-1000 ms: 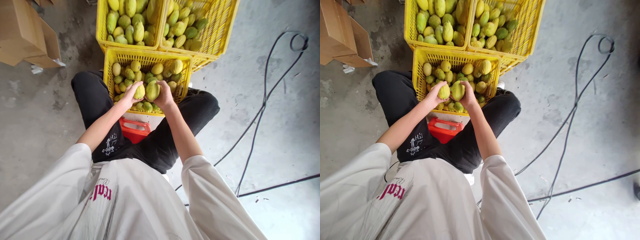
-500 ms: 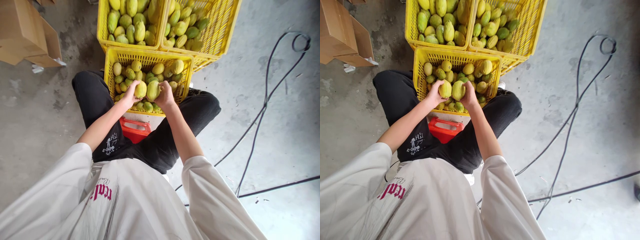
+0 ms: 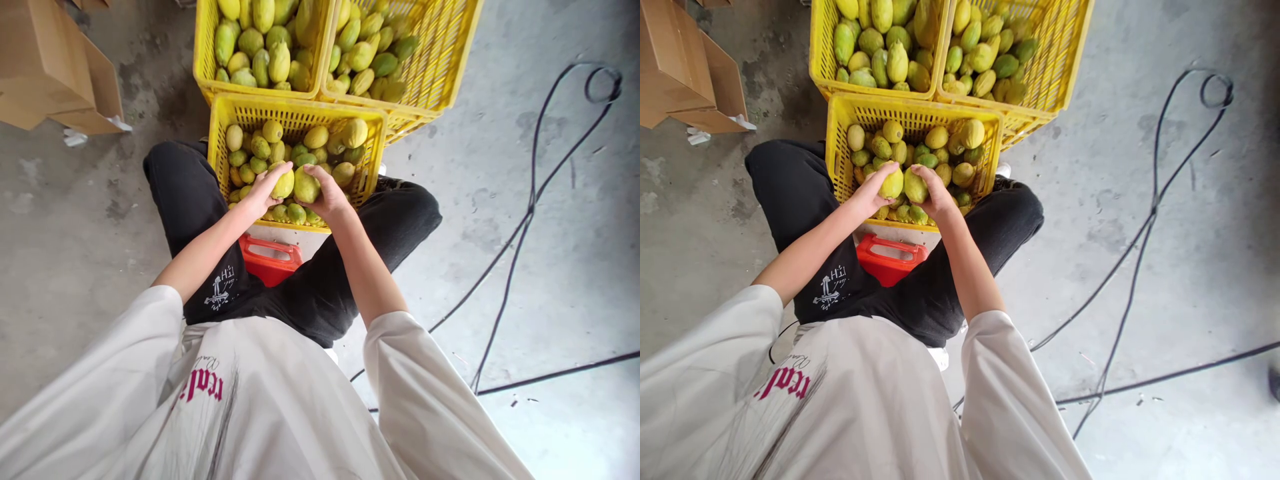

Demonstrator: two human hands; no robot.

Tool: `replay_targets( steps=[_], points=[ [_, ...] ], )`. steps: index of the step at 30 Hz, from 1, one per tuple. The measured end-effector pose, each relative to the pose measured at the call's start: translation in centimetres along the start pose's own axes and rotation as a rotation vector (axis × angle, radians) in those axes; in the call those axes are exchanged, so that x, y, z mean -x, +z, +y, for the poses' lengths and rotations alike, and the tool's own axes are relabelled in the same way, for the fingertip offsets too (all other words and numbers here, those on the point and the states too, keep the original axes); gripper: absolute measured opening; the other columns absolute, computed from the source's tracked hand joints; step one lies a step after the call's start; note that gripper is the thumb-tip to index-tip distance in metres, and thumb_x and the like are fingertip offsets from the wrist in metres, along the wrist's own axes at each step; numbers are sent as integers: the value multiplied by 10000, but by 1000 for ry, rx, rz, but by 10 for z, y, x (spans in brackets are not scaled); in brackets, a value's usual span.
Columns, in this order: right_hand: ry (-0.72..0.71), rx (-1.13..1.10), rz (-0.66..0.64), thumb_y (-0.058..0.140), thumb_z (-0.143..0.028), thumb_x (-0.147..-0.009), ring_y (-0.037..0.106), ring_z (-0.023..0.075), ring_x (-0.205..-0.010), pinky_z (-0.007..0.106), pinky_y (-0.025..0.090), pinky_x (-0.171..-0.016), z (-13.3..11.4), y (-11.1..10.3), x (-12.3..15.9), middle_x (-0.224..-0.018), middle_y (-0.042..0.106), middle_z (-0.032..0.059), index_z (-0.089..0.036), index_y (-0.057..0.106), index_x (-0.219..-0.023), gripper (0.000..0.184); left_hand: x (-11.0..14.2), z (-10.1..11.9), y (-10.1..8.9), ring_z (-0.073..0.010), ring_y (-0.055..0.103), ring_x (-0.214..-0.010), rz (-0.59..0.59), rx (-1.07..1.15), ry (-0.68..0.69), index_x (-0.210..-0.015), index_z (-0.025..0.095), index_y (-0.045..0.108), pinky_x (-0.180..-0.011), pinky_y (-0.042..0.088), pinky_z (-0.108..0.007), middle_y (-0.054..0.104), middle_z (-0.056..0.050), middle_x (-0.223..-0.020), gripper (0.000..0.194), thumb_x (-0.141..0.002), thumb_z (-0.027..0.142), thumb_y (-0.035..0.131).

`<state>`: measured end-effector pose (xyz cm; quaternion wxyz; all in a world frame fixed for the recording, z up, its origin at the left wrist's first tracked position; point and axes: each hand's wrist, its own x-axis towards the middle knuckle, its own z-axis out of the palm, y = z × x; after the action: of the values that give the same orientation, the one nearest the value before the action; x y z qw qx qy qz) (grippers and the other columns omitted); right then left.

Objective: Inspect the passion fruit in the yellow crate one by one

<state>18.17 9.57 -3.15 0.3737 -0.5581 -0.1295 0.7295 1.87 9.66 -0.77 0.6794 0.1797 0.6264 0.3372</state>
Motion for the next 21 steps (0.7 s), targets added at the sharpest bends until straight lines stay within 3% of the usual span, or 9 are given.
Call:
replay_targets(
  steps=[4,9,15,18,21],
  points=[
    [17,-98,-36,911,-561,-1015,724,318,-1182,508,693,-999,-1,1,0,-1070,756,16,-292,641,-1123,396,0,2,1,-335,761,-1341,51,-2,-8,-1116,237,665,-1108,668,-481,778,-88,-1168,271,-1076,371,897],
    [69,-164,-99,859,-557,-1053,727,359,-1203,572,695,-1022,-2,0,-4,-987,721,42,-280,608,-1077,375,-8,-2,-1,-314,783,-1318,121,31,2,-1128,251,627,-1071,721,-509,760,-87,-1245,274,-1061,309,886],
    [53,-119,-24,752,-377,-1139,729,271,-1086,460,689,-1002,0,1,-8,-978,708,24,-243,630,-1098,185,-21,-9,-4,-321,818,-1251,109,15,9,-1147,243,657,-1019,744,-487,775,-93,-1166,207,-1114,402,785],
    [5,-67,21,797,-465,-1160,718,232,-980,363,662,-853,2,0,-9,-981,712,0,-250,628,-1139,273,-21,-9,-3,-310,831,-1172,84,-23,40,-1160,230,675,-960,755,-471,785,-81,-1084,226,-1133,453,700],
    [-20,-64,39,861,-559,-1130,689,212,-892,304,620,-724,5,-8,-13,-944,686,-14,-266,616,-1127,382,-11,-5,0,-271,820,-1169,41,-76,68,-1138,232,639,-926,723,-396,791,-75,-1132,149,-1132,367,701]
  ],
)
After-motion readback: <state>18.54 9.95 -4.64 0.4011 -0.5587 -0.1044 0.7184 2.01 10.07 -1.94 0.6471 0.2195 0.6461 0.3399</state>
